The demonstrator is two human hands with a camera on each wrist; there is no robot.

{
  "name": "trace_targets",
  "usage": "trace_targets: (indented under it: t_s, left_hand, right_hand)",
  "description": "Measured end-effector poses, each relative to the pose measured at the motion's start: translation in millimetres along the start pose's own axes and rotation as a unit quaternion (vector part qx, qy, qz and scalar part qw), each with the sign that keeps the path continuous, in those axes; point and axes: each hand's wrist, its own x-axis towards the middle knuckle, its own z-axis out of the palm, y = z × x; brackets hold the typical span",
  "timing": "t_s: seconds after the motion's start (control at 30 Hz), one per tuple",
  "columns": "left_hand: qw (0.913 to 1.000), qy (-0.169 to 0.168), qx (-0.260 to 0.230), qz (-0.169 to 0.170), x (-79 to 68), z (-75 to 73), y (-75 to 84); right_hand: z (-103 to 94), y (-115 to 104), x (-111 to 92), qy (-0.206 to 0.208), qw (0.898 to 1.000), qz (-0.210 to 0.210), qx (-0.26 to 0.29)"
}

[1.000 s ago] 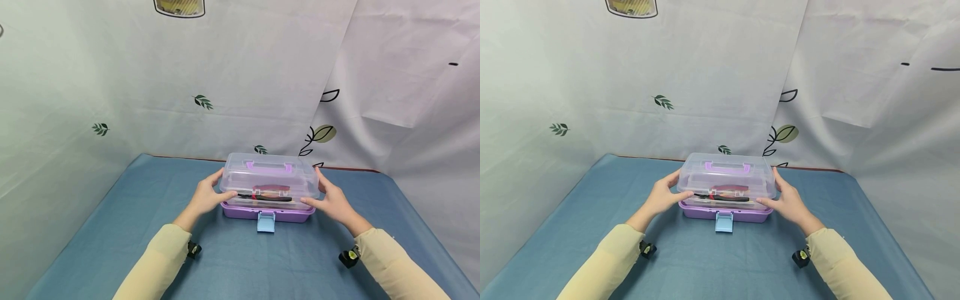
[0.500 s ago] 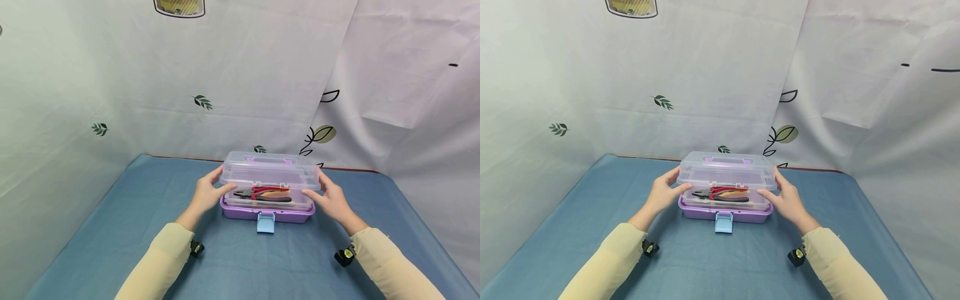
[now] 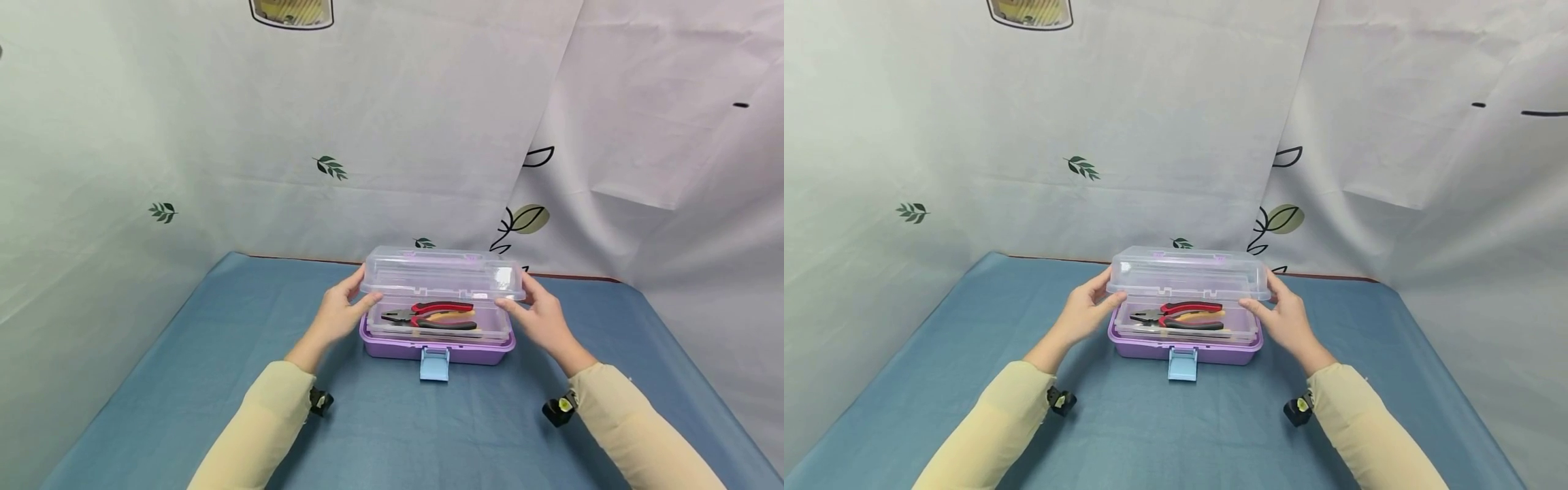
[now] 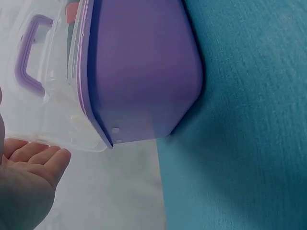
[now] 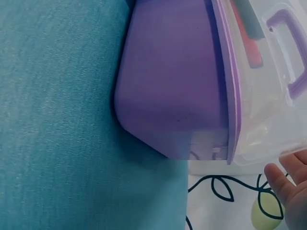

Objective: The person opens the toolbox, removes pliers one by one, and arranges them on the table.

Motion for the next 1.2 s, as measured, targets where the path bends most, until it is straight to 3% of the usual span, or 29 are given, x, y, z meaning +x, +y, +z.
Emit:
trace_targets:
  t_s: [0.33,0.57,0.73,1.2]
  left_hand:
    - [0.9991,-0.03,0.029,0.002,3.3,-4.8,0.7]
    - [0.9994,-0.015,0.031,-0.009,8.4,-5.8,2.9]
    - [0.9994,-0.001,0.016,-0.032,12.0,-5.2,5.2]
    - [0.9968,0.048,0.036,-0.054,24.6,-4.1,10.1]
  right_hand:
    - [-4.6,-6,6,-0.011,1.0,0.024,0.007]
    - [-7.7,-6,12,-0.02,0.999,0.048,0.003]
    - [-10.0,-5,18,-0.022,0.999,0.046,0.003]
    - [-20.1,-10,35,-0.043,0.997,0.059,-0.014]
